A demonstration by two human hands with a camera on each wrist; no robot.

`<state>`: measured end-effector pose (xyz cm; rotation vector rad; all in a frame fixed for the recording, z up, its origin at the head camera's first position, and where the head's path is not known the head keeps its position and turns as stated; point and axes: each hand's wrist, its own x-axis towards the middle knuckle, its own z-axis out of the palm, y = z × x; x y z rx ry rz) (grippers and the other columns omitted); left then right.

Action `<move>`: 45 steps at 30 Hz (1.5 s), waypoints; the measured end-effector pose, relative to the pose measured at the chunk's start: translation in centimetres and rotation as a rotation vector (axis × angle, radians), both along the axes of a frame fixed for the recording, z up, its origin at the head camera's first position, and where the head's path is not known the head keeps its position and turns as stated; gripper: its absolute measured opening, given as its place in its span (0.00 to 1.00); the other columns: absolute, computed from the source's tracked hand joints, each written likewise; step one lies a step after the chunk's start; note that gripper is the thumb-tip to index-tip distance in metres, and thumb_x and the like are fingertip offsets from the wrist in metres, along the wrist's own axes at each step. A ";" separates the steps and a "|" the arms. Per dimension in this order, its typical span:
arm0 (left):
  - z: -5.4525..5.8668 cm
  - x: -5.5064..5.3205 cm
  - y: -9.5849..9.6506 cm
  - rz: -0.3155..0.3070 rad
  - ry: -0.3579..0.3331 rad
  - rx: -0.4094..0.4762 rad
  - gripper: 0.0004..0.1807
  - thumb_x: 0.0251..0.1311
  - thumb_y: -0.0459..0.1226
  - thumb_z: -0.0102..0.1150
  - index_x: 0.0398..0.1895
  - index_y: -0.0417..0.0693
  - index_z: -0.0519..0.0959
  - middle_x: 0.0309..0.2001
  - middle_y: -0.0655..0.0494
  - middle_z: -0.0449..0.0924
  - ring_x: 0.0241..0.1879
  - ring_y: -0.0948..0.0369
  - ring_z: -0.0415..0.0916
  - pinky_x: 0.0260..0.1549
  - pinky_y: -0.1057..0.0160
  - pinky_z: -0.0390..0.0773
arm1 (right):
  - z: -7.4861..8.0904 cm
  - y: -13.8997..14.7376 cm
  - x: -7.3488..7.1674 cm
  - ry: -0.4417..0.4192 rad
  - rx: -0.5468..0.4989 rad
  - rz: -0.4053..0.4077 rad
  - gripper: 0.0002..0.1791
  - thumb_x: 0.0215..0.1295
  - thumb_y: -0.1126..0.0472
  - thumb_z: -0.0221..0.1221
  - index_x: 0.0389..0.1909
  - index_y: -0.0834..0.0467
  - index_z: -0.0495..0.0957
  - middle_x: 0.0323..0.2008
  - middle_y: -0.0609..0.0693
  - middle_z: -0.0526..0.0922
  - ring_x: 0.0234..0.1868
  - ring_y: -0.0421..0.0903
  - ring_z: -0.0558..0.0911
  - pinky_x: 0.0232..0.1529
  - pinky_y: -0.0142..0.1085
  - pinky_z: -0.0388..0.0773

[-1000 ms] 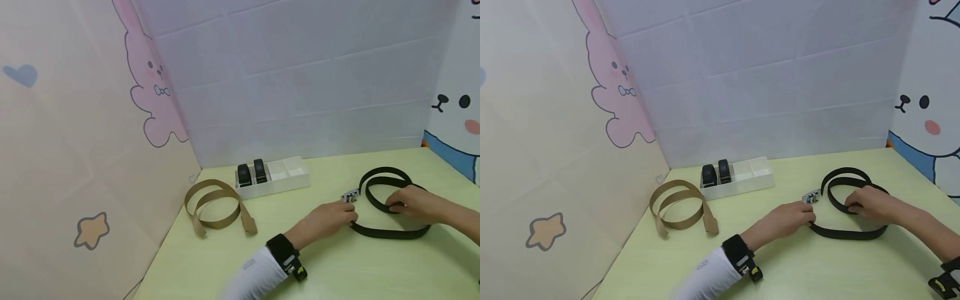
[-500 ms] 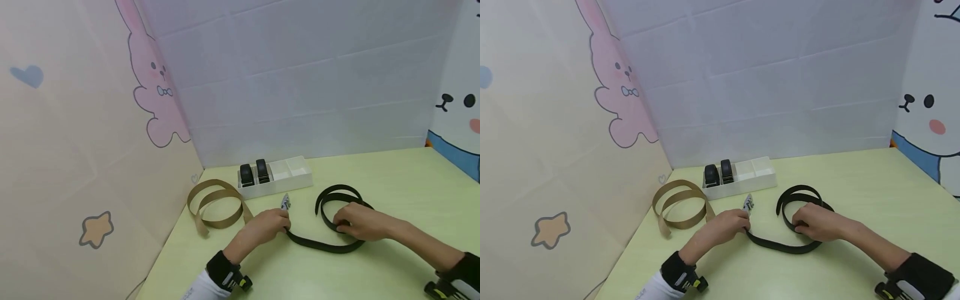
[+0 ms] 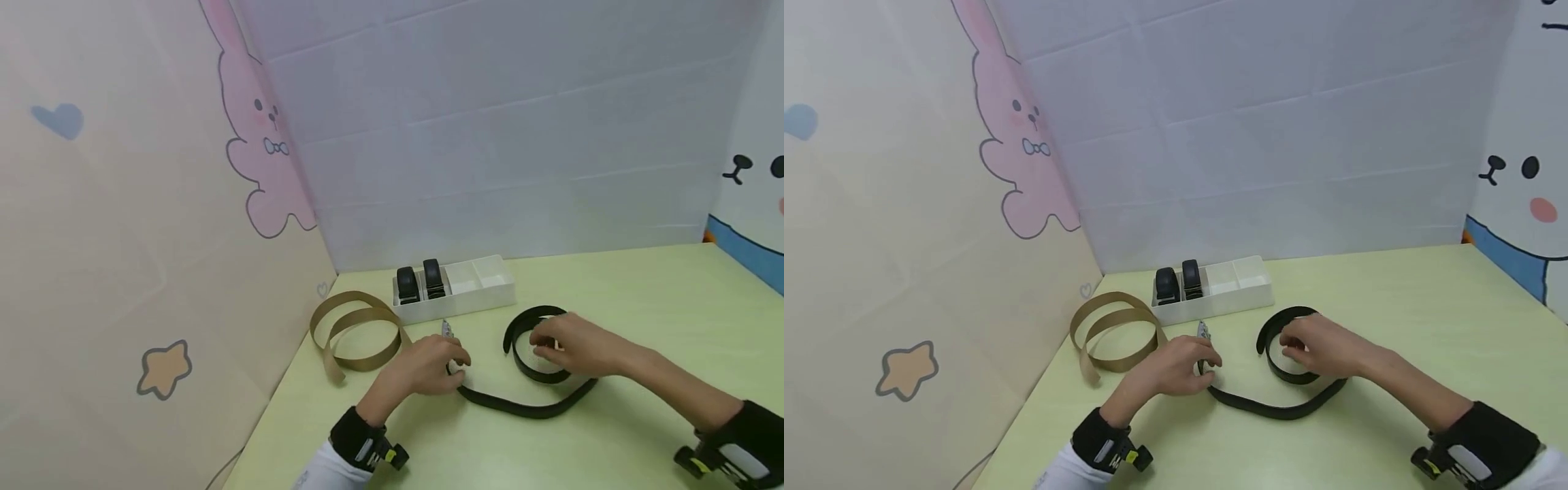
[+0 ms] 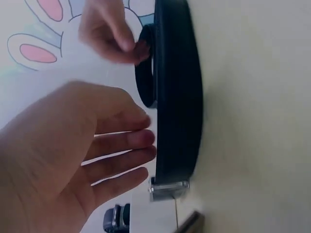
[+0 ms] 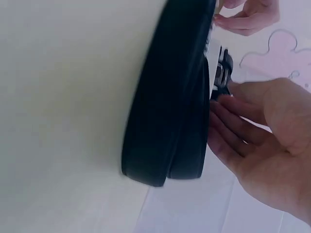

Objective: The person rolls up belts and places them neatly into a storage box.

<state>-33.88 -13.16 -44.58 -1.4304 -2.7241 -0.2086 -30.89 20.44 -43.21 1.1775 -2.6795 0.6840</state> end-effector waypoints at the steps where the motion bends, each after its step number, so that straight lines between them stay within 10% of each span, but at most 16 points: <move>1: 0.1 -0.3 0.6 0.012 0.000 0.031 0.11 0.78 0.39 0.67 0.55 0.52 0.94 0.50 0.59 0.93 0.49 0.63 0.91 0.48 0.72 0.83 | 0.3 0.2 -0.4 0.044 -0.007 -0.039 0.03 0.77 0.66 0.70 0.45 0.56 0.90 0.39 0.43 0.89 0.35 0.35 0.83 0.37 0.36 0.83; 7: -0.4 -2.9 5.2 0.145 0.017 0.165 0.15 0.82 0.44 0.64 0.58 0.47 0.92 0.49 0.56 0.96 0.47 0.65 0.92 0.47 0.72 0.85 | 1.2 0.4 -3.4 0.132 0.048 -0.213 0.10 0.72 0.69 0.72 0.51 0.66 0.88 0.48 0.60 0.91 0.49 0.60 0.89 0.49 0.54 0.87; 16: -1.2 -4.2 10.7 0.343 -0.086 0.175 0.12 0.78 0.43 0.67 0.37 0.50 0.94 0.21 0.64 0.80 0.18 0.70 0.65 0.21 0.74 0.62 | 0.0 0.1 -5.7 0.160 0.131 -0.248 0.05 0.71 0.72 0.71 0.37 0.61 0.87 0.33 0.51 0.85 0.33 0.45 0.82 0.35 0.42 0.80; 21: -1.3 -4.4 11.7 0.389 -0.073 0.200 0.10 0.76 0.38 0.68 0.36 0.52 0.95 0.26 0.64 0.88 0.21 0.70 0.71 0.23 0.74 0.67 | 0.0 0.3 -5.4 0.168 0.083 -0.264 0.09 0.72 0.73 0.68 0.32 0.58 0.86 0.30 0.49 0.85 0.29 0.42 0.79 0.32 0.39 0.76; 28: 0.7 -4.0 11.7 0.284 0.006 0.254 0.10 0.78 0.37 0.67 0.42 0.53 0.98 0.33 0.61 0.95 0.27 0.72 0.81 0.28 0.78 0.70 | 1.2 0.9 -1.7 0.016 0.014 -0.360 0.08 0.71 0.67 0.69 0.30 0.57 0.86 0.24 0.44 0.83 0.24 0.39 0.75 0.28 0.37 0.72; 34: 1.3 -2.4 11.6 0.236 -0.004 0.089 0.08 0.78 0.39 0.70 0.44 0.57 0.98 0.40 0.65 0.97 0.32 0.72 0.87 0.30 0.78 0.75 | 0.7 0.8 0.5 -0.148 -0.027 -0.358 0.13 0.69 0.67 0.69 0.23 0.54 0.84 0.18 0.42 0.77 0.21 0.38 0.71 0.26 0.34 0.68; 45: -0.7 -2.5 12.0 0.194 0.167 0.019 0.07 0.76 0.39 0.74 0.38 0.58 0.97 0.39 0.66 0.96 0.34 0.70 0.88 0.31 0.78 0.74 | -1.9 -0.8 0.2 0.073 0.041 -0.353 0.23 0.69 0.73 0.67 0.19 0.50 0.72 0.17 0.41 0.68 0.20 0.36 0.62 0.25 0.30 0.60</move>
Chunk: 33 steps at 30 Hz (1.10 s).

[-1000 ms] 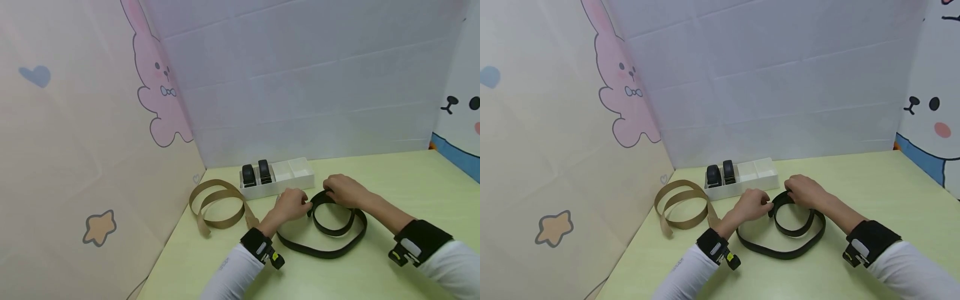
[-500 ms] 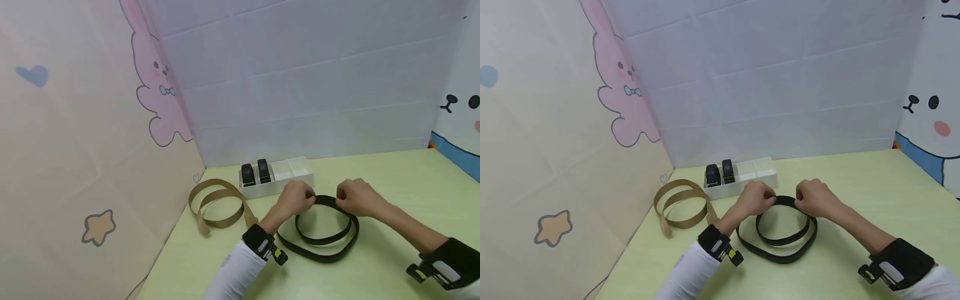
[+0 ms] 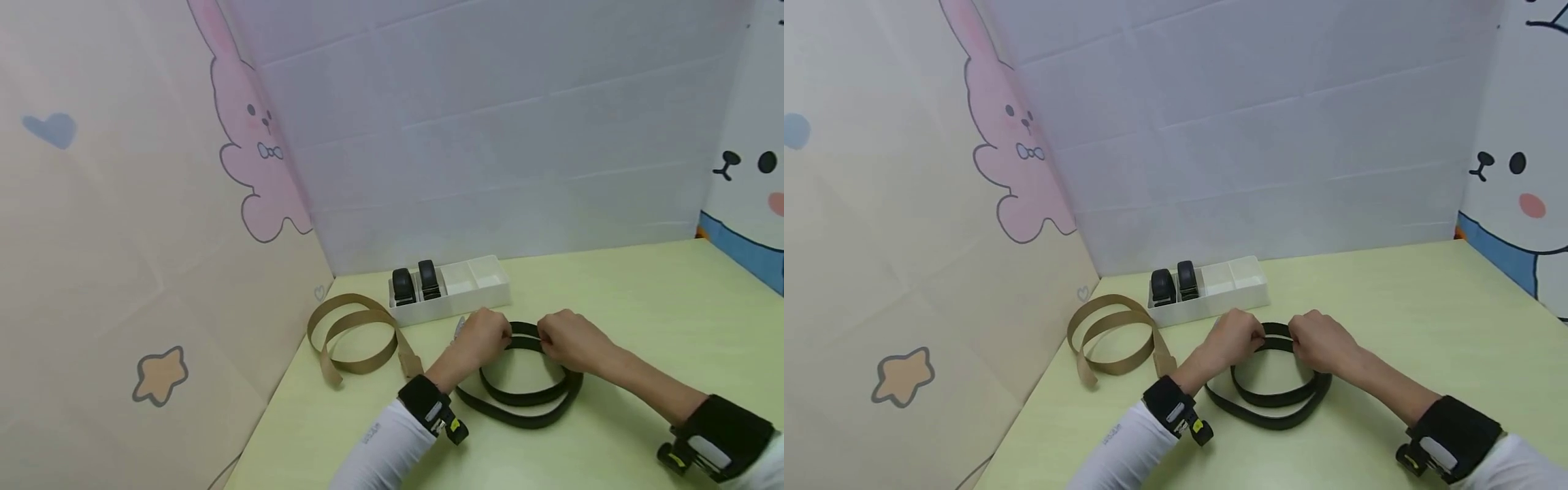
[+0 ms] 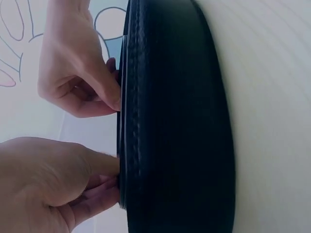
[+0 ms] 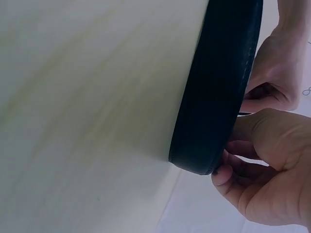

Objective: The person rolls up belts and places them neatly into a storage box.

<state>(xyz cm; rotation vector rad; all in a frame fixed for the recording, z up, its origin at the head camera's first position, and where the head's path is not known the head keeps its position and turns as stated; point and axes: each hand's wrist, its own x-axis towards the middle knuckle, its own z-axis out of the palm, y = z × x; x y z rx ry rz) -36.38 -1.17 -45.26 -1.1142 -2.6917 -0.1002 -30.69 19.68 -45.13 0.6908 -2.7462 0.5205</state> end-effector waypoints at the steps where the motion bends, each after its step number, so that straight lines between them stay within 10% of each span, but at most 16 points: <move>1: 0.0 -0.1 0.0 0.008 0.006 0.002 0.06 0.75 0.40 0.75 0.38 0.58 0.98 0.39 0.66 0.97 0.35 0.70 0.90 0.32 0.78 0.75 | 0.0 0.0 -0.1 0.017 0.008 0.000 0.22 0.69 0.73 0.67 0.19 0.51 0.73 0.18 0.42 0.71 0.21 0.36 0.63 0.25 0.30 0.61; 6: 0.1 -0.7 -0.1 0.039 -0.003 -0.008 0.07 0.74 0.41 0.76 0.36 0.57 0.97 0.36 0.65 0.96 0.34 0.68 0.90 0.30 0.76 0.76 | 0.2 -0.1 -0.3 0.091 0.016 0.049 0.18 0.69 0.72 0.71 0.24 0.51 0.79 0.24 0.42 0.77 0.25 0.35 0.68 0.28 0.32 0.67; 16: 0.1 -1.6 -2.0 0.090 -0.036 0.022 0.08 0.74 0.38 0.76 0.34 0.55 0.97 0.35 0.63 0.96 0.32 0.68 0.88 0.27 0.77 0.71 | 0.9 -1.6 2.3 0.030 -0.012 0.486 0.12 0.70 0.68 0.74 0.34 0.48 0.86 0.35 0.35 0.83 0.34 0.27 0.75 0.35 0.29 0.77; 25: 0.0 -1.5 -3.0 0.055 -0.067 0.082 0.04 0.72 0.35 0.77 0.39 0.50 0.97 0.39 0.58 0.97 0.39 0.64 0.92 0.33 0.77 0.79 | 0.9 -0.2 -0.9 0.140 0.111 0.117 0.06 0.69 0.72 0.73 0.37 0.58 0.87 0.35 0.48 0.84 0.34 0.44 0.82 0.35 0.39 0.83; 33: -0.4 -1.6 -3.0 0.014 -0.050 0.108 0.04 0.70 0.33 0.78 0.35 0.50 0.96 0.35 0.59 0.96 0.34 0.66 0.88 0.30 0.77 0.73 | 0.8 0.2 -5.3 -0.076 0.014 0.160 0.07 0.74 0.69 0.70 0.33 0.59 0.89 0.28 0.48 0.89 0.26 0.38 0.79 0.30 0.36 0.78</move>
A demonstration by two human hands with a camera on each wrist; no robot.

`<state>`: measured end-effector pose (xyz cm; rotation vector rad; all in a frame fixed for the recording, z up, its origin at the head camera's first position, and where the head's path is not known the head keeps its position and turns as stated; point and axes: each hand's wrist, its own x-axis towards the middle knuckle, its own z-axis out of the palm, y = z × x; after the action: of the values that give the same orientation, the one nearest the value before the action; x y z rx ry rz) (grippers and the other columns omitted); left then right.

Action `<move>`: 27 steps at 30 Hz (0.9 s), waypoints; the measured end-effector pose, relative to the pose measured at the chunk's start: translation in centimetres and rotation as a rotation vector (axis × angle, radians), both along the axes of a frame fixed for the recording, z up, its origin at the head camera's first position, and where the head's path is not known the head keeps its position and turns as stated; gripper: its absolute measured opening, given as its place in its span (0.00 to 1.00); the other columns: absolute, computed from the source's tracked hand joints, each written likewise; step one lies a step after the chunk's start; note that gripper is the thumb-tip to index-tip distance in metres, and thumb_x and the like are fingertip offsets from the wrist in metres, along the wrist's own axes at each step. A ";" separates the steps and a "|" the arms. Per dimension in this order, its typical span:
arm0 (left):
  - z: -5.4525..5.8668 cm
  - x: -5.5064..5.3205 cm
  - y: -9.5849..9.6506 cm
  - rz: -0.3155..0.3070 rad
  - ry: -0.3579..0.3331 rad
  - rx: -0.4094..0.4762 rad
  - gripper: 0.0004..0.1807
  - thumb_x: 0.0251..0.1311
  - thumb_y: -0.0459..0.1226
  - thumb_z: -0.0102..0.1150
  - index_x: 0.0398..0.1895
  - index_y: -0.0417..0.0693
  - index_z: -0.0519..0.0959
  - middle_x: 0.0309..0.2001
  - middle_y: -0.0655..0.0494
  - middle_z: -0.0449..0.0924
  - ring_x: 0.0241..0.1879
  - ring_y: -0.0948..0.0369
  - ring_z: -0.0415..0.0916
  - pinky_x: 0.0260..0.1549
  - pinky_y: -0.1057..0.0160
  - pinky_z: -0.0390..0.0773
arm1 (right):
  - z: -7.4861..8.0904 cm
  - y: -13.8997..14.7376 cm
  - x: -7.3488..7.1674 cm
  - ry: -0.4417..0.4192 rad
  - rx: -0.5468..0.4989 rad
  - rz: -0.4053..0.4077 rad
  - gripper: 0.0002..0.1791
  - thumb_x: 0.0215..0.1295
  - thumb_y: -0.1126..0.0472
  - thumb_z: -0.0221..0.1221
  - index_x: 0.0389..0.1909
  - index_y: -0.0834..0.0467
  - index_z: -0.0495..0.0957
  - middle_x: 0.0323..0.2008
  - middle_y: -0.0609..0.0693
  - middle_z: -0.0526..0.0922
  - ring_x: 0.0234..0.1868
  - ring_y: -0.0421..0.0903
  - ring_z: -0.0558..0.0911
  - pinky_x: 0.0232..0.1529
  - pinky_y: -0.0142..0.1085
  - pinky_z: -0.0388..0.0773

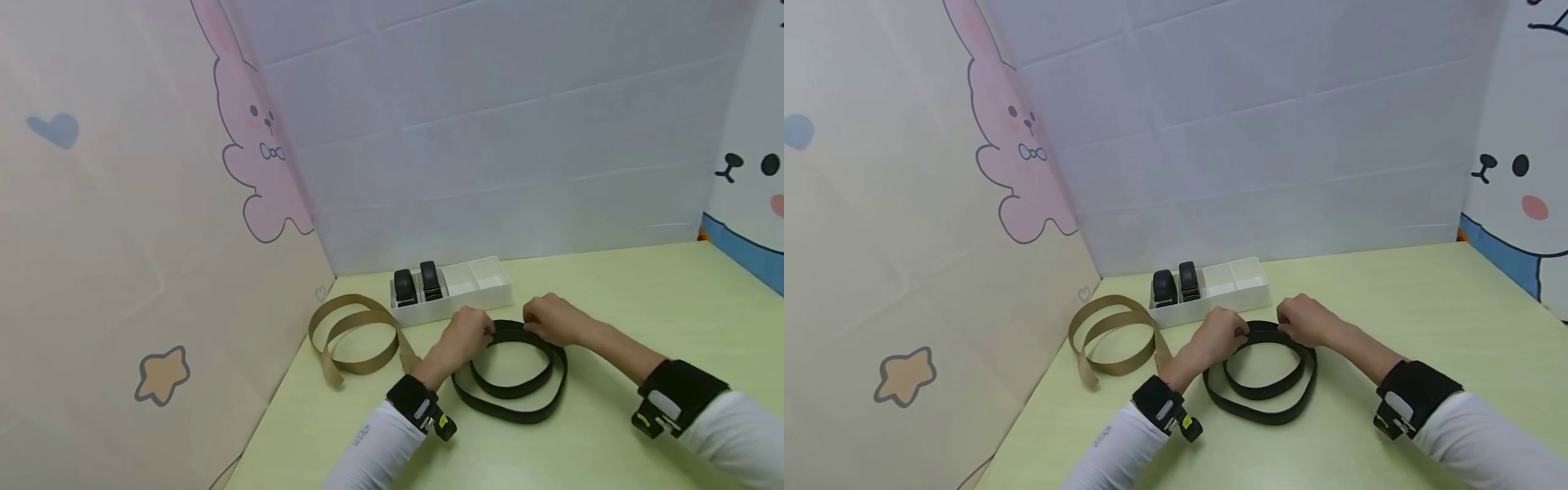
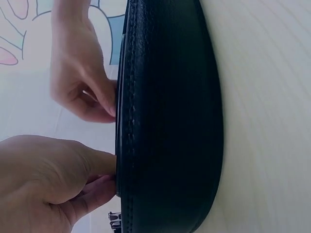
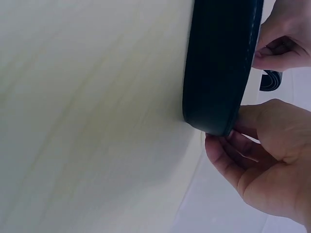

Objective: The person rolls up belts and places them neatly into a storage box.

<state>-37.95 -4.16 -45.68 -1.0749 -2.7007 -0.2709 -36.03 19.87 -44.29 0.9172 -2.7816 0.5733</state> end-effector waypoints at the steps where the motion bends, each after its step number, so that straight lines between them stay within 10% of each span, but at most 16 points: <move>1: 0.0 0.0 0.1 0.002 0.001 0.004 0.04 0.70 0.33 0.78 0.35 0.50 0.96 0.35 0.59 0.96 0.33 0.66 0.88 0.30 0.77 0.73 | -0.1 -0.1 -0.2 -0.003 -0.004 0.003 0.08 0.74 0.69 0.70 0.32 0.59 0.89 0.27 0.47 0.88 0.25 0.37 0.79 0.30 0.35 0.78; 13: 0.1 0.0 1.1 0.074 0.056 -0.038 0.09 0.72 0.34 0.76 0.32 0.52 0.97 0.33 0.62 0.95 0.32 0.68 0.89 0.29 0.77 0.77 | -0.3 2.4 1.4 0.012 0.013 -0.132 0.28 0.69 0.76 0.60 0.16 0.47 0.64 0.16 0.38 0.55 0.22 0.36 0.54 0.25 0.30 0.54; 20: 0.0 -0.1 0.3 0.095 0.043 -0.019 0.18 0.72 0.31 0.72 0.19 0.50 0.88 0.20 0.62 0.82 0.22 0.70 0.62 0.23 0.74 0.63 | 0.1 6.3 3.5 -0.023 0.005 -0.205 0.30 0.67 0.76 0.58 0.16 0.45 0.57 0.18 0.37 0.49 0.24 0.38 0.49 0.26 0.29 0.50; 27: 0.0 -0.2 -0.8 0.071 0.058 0.011 0.11 0.72 0.32 0.73 0.29 0.50 0.95 0.31 0.59 0.94 0.29 0.66 0.87 0.30 0.73 0.79 | 0.3 9.3 4.5 -0.055 0.029 -0.242 0.28 0.68 0.76 0.57 0.16 0.46 0.61 0.18 0.38 0.52 0.23 0.36 0.50 0.25 0.29 0.52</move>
<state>-38.11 -5.00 -45.70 -0.9659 -2.6759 -0.2381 -31.51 29.13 -44.02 0.5645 -2.8981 0.5286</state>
